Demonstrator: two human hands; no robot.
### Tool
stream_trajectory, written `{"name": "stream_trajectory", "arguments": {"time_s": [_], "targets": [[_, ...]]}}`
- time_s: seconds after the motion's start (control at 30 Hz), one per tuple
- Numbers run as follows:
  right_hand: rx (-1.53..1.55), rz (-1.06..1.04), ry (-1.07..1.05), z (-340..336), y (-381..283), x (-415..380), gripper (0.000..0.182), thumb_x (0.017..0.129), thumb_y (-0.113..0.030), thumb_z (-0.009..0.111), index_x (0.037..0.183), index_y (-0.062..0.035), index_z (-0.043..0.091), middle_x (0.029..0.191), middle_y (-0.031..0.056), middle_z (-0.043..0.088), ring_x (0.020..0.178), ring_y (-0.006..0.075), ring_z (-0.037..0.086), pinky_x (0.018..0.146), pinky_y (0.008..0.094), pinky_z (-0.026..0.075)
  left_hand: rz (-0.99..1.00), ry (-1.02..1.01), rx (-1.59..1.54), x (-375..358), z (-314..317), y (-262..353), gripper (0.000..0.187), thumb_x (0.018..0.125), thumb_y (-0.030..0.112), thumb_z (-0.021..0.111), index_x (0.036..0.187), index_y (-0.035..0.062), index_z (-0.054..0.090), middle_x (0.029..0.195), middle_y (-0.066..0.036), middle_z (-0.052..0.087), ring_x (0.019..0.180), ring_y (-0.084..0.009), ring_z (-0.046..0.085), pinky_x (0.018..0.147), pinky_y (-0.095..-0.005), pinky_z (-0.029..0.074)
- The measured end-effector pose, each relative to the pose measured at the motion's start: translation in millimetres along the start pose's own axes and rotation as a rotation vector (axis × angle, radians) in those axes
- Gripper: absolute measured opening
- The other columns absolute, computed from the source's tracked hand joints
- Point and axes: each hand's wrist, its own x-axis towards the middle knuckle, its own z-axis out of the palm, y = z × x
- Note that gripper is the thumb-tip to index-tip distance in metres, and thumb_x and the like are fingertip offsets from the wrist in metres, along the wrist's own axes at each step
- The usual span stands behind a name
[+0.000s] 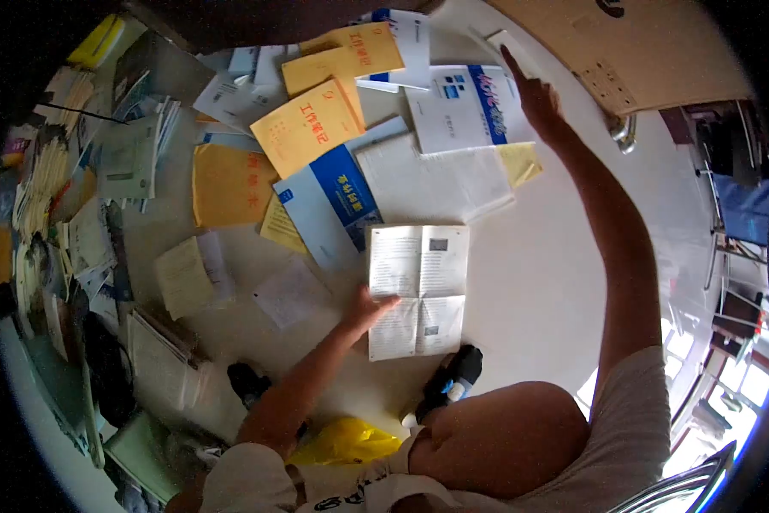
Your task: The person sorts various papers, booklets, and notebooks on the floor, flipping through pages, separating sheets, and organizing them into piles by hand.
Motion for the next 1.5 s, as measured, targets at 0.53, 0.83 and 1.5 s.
{"name": "stream_trajectory", "arguments": {"time_s": [0.53, 0.83, 1.5], "targets": [[0.981, -0.285, -1.569, -310.0, 0.9, -110.3, 0.031, 0.09, -0.016, 0.065, 0.116, 0.0009, 0.06, 0.114, 0.0198, 0.065, 0.102, 0.0302, 0.067, 0.078, 0.0399, 0.062, 0.133, 0.002, -0.14, -1.0, -1.4, 6.1, 0.033, 0.081, 0.014, 0.074, 0.108, -0.0024, 0.064, 0.096, -0.011, 0.07, 0.083, -0.0201, 0.068, 0.076, -0.0341, 0.055], [1.602, -0.137, -1.353, -88.7, -177.2, -192.2, 0.028, 0.092, -0.017, 0.065, 0.105, 0.007, 0.06, 0.1, 0.0211, 0.07, 0.083, 0.0262, 0.072, 0.073, 0.0337, 0.062, 0.152, 0.005, -0.144, -5.2, -5.5, -7.3, 0.061, 0.081, 0.008, 0.067, 0.137, 0.0044, 0.043, 0.121, -0.012, 0.06, 0.109, -0.0265, 0.058, 0.094, -0.0375, 0.047], [0.829, 0.54, -0.911, 14.7, 17.8, -181.5, 0.033, 0.09, -0.022, 0.065, 0.11, 0.0036, 0.057, 0.075, 0.0173, 0.069, 0.056, 0.0242, 0.068, 0.058, 0.0344, 0.06, 0.094, 0.177, -0.165, -49.1, -22.9, -73.9, 0.032, 0.085, 0.015, 0.069, 0.109, -0.0034, 0.061, 0.102, -0.011, 0.067, 0.09, -0.0187, 0.063, 0.08, -0.0341, 0.051]]}}
